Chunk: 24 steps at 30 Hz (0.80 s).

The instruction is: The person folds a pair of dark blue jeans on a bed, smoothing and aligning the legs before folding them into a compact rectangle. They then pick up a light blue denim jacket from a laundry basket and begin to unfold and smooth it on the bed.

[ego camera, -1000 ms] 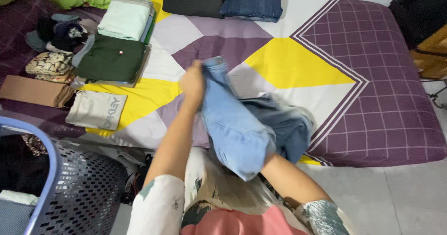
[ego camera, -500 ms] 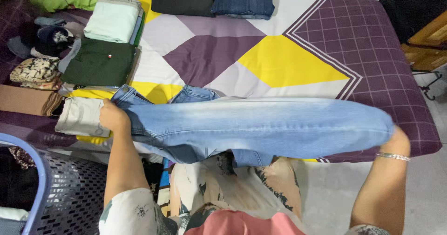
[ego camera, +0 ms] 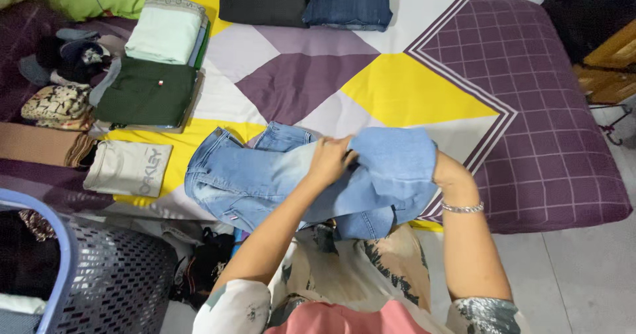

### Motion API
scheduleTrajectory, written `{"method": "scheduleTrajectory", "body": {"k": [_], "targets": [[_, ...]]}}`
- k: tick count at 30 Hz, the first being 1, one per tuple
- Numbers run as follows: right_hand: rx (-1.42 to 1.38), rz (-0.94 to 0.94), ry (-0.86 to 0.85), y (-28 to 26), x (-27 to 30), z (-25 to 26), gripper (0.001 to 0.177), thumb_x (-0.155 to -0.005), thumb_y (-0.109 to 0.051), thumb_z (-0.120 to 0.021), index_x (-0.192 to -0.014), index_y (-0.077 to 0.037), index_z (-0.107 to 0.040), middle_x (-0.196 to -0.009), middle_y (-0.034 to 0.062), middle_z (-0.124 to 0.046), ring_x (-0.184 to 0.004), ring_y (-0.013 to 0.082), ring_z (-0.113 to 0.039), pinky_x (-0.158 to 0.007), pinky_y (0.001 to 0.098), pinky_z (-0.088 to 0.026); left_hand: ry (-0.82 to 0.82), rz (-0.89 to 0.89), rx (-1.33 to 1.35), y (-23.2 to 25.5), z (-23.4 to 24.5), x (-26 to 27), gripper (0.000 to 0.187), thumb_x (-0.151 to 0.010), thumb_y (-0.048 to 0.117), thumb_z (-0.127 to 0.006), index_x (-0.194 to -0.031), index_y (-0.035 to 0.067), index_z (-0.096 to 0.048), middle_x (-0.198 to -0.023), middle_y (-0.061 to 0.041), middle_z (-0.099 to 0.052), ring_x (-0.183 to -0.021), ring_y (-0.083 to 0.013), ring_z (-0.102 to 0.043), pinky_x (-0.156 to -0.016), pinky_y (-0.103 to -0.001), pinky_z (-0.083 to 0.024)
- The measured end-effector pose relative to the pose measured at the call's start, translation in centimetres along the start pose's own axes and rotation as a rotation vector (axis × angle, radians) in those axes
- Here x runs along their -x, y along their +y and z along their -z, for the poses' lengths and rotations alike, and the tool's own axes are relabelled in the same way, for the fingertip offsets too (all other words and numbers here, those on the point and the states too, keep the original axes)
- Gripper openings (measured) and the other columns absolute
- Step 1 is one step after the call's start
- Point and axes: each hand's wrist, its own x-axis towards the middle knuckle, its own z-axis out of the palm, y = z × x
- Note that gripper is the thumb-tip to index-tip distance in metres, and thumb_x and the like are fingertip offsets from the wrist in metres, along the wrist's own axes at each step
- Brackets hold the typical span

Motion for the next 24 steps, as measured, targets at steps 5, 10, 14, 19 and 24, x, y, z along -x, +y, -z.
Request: {"method": "scheduleTrajectory", "body": {"k": [5, 10, 14, 19, 24], "targets": [[-0.022, 0.049, 0.262, -8.8, 5.3, 4.9, 0.023, -0.098, -0.004, -0.064, -0.121, -0.003, -0.063, -0.112, 0.0008, -0.069, -0.103, 0.0100, -0.065, -0.090, 0.0250, -0.053, 0.167, 0.295, -0.296, -9.4, 5.0, 1.0, 0.015, -0.099, 0.014, -0.054, -0.106, 0.010, -0.067, -0.081, -0.017, -0.071, -0.074, -0.0346, -0.070, -0.070, -0.049, -0.050], [0.071, 0.196, 0.370, -9.3, 2.8, 0.2, 0.013, -0.099, 0.000, -0.068, -0.111, -0.001, -0.065, -0.102, -0.0004, -0.069, -0.093, 0.0062, -0.063, -0.083, 0.0226, -0.051, 0.215, 0.475, -0.557, -12.2, 7.8, 4.7, 0.011, -0.092, 0.015, -0.060, -0.101, 0.011, -0.064, -0.092, -0.014, -0.073, -0.084, -0.0389, -0.071, -0.079, -0.055, -0.047], [0.364, 0.390, 0.278, -7.7, 0.1, -7.8, 0.018, -0.093, -0.005, -0.072, -0.110, -0.002, -0.072, -0.108, 0.0060, -0.072, -0.095, 0.0125, -0.067, -0.083, 0.0276, -0.054, 0.510, 0.168, -0.370, -7.6, 7.1, 4.7, 0.030, -0.076, 0.012, -0.060, -0.105, 0.009, -0.063, -0.096, -0.015, -0.072, -0.084, -0.0370, -0.068, -0.076, -0.048, -0.049], [0.912, 0.395, 0.266, -7.6, 1.6, -17.4, 0.018, -0.089, -0.022, -0.072, -0.102, -0.011, -0.078, -0.075, 0.0063, -0.071, -0.077, 0.0234, -0.066, -0.089, 0.0445, -0.040, 0.035, 0.486, 1.067, -0.1, 2.5, 5.7, 0.026, -0.101, 0.025, -0.070, -0.107, 0.003, -0.058, -0.086, -0.003, -0.064, -0.074, -0.0113, -0.056, -0.065, -0.027, -0.046], [0.813, 0.485, 0.266, -7.5, 4.0, -19.6, 0.020, -0.094, -0.014, -0.061, -0.110, -0.008, -0.070, -0.083, 0.0066, -0.073, -0.082, 0.0258, -0.069, -0.085, 0.0461, -0.043, 0.222, 0.520, 1.310, 0.5, 1.4, 7.4, 0.028, -0.092, 0.010, -0.076, -0.113, 0.004, -0.059, -0.095, 0.001, -0.067, -0.082, -0.0053, -0.062, -0.074, -0.022, -0.053]]}}
